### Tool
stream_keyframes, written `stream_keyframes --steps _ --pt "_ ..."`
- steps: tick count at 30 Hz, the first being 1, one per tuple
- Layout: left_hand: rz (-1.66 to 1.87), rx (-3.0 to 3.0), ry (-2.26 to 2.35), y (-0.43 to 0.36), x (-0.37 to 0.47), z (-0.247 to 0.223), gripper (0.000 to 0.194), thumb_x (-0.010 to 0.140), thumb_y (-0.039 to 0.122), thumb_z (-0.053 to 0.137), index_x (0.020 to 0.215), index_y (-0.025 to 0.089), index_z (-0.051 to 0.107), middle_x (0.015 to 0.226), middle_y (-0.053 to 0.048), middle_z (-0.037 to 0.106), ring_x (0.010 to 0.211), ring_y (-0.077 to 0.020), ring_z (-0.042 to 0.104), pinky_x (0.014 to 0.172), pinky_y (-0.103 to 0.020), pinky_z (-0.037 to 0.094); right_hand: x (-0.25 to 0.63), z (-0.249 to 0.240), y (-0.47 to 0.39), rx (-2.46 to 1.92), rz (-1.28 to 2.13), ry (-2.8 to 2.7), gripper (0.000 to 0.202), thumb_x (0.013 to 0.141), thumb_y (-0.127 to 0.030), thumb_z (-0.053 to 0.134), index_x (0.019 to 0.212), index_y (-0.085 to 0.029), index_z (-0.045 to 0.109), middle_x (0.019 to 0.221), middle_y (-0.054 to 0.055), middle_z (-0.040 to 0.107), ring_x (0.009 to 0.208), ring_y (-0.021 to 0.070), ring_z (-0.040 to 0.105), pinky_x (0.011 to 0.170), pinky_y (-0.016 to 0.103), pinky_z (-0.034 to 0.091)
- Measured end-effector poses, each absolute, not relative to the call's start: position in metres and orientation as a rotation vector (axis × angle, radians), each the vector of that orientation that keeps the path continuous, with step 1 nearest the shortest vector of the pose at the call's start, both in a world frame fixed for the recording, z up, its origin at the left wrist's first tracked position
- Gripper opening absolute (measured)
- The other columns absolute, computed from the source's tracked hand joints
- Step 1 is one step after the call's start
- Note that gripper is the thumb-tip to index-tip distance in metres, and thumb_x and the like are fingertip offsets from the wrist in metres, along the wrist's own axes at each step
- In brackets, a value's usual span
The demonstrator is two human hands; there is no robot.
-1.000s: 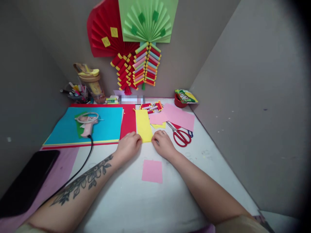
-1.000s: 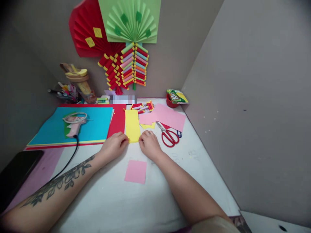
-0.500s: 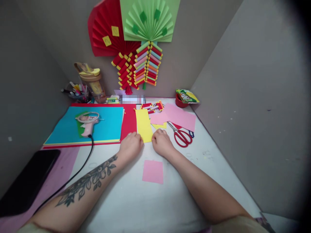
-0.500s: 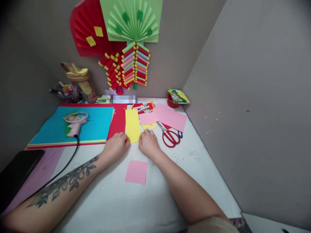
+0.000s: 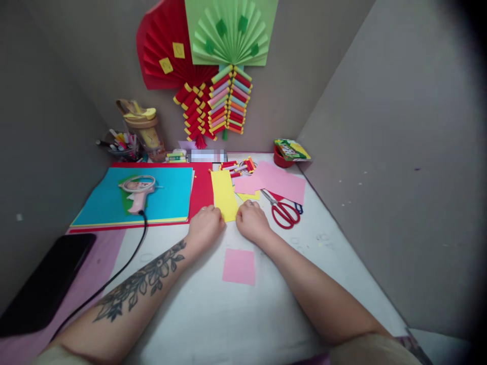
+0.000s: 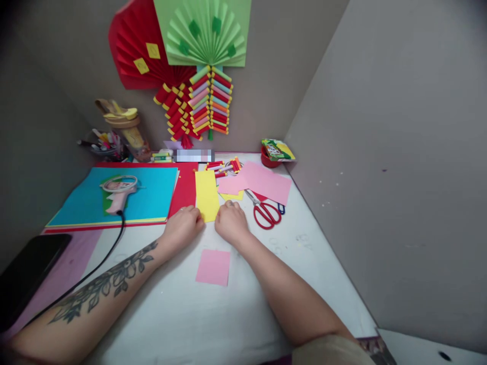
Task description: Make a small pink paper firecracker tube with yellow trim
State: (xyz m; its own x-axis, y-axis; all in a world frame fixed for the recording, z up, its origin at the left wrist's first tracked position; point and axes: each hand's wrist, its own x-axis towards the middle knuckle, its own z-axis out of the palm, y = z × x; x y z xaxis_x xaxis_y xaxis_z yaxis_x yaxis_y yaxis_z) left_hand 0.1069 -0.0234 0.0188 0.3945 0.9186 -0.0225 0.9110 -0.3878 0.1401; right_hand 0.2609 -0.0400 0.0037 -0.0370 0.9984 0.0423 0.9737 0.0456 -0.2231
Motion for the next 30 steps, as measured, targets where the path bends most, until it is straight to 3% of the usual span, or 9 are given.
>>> stream_keyframes --steps 4,9,15,21,25,30 --pt "0.115 2.526 1.61 -0.025 0.104 0.02 0.021 0.084 0.022 0.043 0.092 0.016 0.061 0.089 -0.008 0.059 0.086 -0.0213 0.054 0.069 -0.03 0.039 0.265 0.001 -0.038 -1.987 0.278 -2.048 0.012 0.079 -0.021 0.049 0.089 -0.018 0.054 0.094 0.008 0.057 0.089 0.0228 0.046 0.073 0.032 0.036" --pt "0.18 2.68 1.229 -0.025 0.097 0.018 0.026 0.09 0.028 0.041 0.104 0.03 0.063 0.094 -0.003 0.055 0.09 -0.019 0.049 0.066 -0.026 0.035 0.269 -0.002 -0.036 -1.929 0.359 -1.976 0.012 0.074 -0.019 0.054 0.086 -0.02 0.05 0.089 0.004 0.056 0.085 0.0204 0.046 0.073 0.03 0.036" --pt "0.083 2.782 1.114 -0.021 0.092 0.018 0.03 0.092 0.036 0.038 0.107 0.03 0.063 0.089 -0.004 0.054 0.086 -0.0191 0.049 0.063 -0.026 0.031 0.273 -0.006 -0.039 -1.858 0.314 -1.989 0.015 0.075 -0.012 0.049 0.086 -0.021 0.055 0.086 0.004 0.055 0.085 0.0203 0.045 0.074 0.03 0.037" --pt "0.102 2.763 1.152 -0.019 0.091 0.014 0.032 0.093 0.037 0.033 0.107 0.032 0.061 0.088 -0.003 0.055 0.083 -0.0181 0.051 0.059 -0.025 0.029 0.28 -0.013 -0.05 -1.505 0.271 -2.155 0.031 0.079 -0.006 0.046 0.094 -0.023 0.068 0.102 0.005 0.06 0.097 0.0196 0.047 0.083 0.033 0.038" --pt "0.049 2.761 1.148 -0.021 0.089 0.017 0.031 0.093 0.033 0.035 0.113 0.031 0.059 0.094 -0.004 0.055 0.087 -0.0182 0.05 0.062 -0.024 0.032 0.279 -0.012 -0.058 -1.571 0.233 -2.219 0.029 0.085 -0.015 0.047 0.096 -0.028 0.07 0.112 0.002 0.063 0.1 0.022 0.046 0.084 0.037 0.038" --pt "-0.004 2.811 1.18 -0.026 0.08 0.022 0.032 0.092 0.031 0.035 0.11 0.027 0.061 0.092 -0.006 0.055 0.086 -0.02 0.049 0.066 -0.027 0.033 0.283 -0.009 -0.065 -1.696 0.174 -2.267 0.037 0.082 -0.011 0.048 0.107 -0.031 0.066 0.121 0.0 0.059 0.103 0.0237 0.045 0.084 0.039 0.038"
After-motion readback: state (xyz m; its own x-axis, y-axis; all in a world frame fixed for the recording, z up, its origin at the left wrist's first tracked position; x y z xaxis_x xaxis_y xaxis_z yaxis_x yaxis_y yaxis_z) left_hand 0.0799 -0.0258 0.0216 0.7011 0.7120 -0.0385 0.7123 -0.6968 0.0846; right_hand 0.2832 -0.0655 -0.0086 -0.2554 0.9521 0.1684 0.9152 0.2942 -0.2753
